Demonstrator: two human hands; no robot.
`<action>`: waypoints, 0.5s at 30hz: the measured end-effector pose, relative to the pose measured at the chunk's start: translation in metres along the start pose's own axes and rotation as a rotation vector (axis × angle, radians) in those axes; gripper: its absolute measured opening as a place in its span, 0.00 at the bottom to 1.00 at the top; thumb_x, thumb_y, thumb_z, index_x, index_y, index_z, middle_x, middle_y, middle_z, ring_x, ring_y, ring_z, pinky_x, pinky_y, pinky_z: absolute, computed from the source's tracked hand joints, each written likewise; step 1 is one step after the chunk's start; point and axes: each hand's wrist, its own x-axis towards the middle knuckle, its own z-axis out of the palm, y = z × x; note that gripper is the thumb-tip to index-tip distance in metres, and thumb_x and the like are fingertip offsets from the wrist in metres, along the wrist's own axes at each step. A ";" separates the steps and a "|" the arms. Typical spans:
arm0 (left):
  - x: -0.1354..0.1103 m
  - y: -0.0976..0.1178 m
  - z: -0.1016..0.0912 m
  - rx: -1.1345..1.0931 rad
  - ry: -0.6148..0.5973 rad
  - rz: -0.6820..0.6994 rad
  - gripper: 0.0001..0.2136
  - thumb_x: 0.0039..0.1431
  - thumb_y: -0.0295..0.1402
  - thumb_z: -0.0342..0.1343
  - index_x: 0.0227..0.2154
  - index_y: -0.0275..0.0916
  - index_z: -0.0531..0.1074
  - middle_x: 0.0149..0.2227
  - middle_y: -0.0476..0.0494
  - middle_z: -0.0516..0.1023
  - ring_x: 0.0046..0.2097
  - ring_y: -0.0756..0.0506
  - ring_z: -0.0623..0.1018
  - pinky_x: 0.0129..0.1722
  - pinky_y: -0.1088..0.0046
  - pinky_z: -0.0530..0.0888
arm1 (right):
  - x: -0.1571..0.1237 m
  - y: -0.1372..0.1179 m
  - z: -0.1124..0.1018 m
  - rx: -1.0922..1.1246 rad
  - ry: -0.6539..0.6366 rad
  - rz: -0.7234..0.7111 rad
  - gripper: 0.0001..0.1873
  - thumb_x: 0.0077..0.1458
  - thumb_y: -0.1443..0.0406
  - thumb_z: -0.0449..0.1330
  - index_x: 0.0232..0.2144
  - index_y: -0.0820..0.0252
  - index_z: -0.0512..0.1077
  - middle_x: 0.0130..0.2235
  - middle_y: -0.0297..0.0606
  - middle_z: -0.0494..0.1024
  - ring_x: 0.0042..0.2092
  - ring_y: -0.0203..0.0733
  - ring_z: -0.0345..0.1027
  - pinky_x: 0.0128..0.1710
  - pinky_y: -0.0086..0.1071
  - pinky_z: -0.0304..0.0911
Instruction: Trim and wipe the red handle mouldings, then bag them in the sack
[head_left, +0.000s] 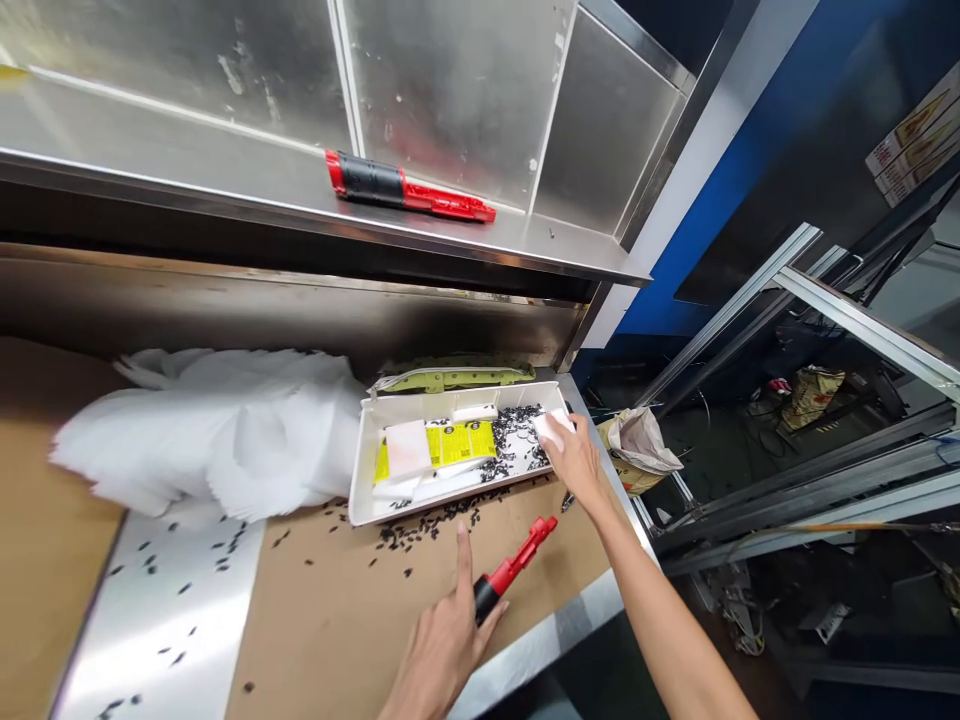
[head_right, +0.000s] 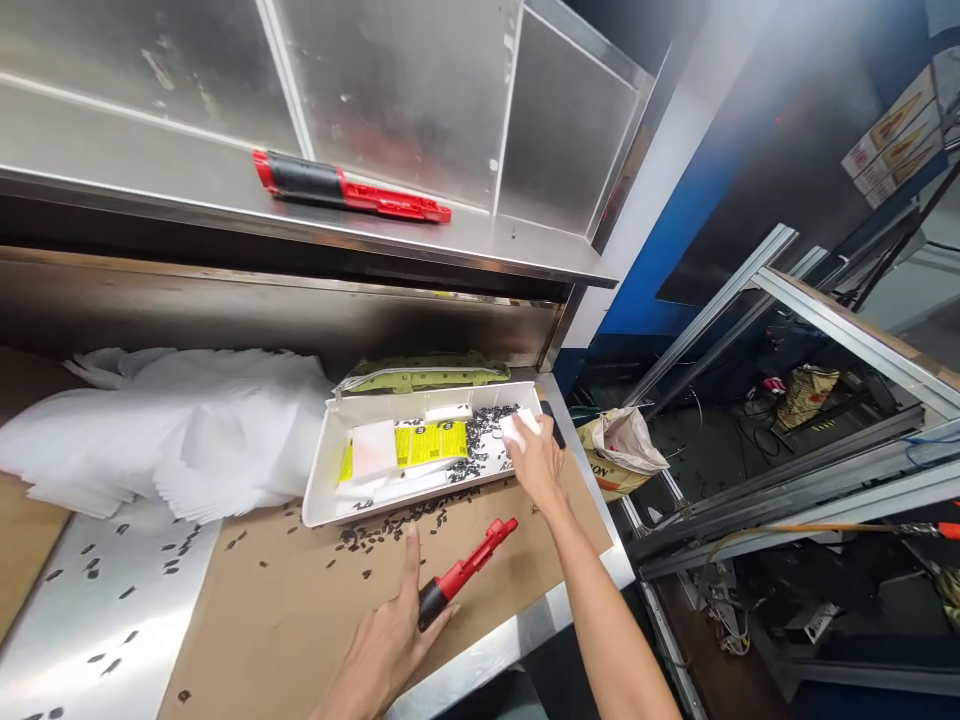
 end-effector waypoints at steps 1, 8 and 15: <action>-0.005 0.005 -0.009 -0.002 0.040 -0.017 0.38 0.66 0.40 0.38 0.63 0.26 0.17 0.33 0.33 0.82 0.37 0.31 0.81 0.34 0.64 0.69 | 0.014 -0.002 -0.004 0.020 -0.012 0.000 0.24 0.61 0.55 0.55 0.59 0.47 0.65 0.61 0.43 0.59 0.49 0.47 0.70 0.50 0.41 0.65; -0.030 0.034 -0.042 -0.033 0.436 0.009 0.44 0.61 0.49 0.46 0.65 0.30 0.24 0.24 0.43 0.80 0.27 0.31 0.80 0.25 0.67 0.67 | 0.050 0.004 -0.012 0.205 0.021 -0.007 0.28 0.58 0.53 0.59 0.58 0.55 0.66 0.65 0.47 0.54 0.54 0.52 0.67 0.53 0.51 0.62; -0.030 0.098 -0.052 -0.095 0.510 0.136 0.43 0.61 0.46 0.47 0.66 0.38 0.23 0.24 0.47 0.80 0.27 0.30 0.80 0.26 0.65 0.70 | -0.028 0.097 -0.041 0.491 0.207 0.004 0.24 0.56 0.56 0.57 0.54 0.56 0.72 0.60 0.46 0.62 0.53 0.46 0.68 0.44 0.34 0.72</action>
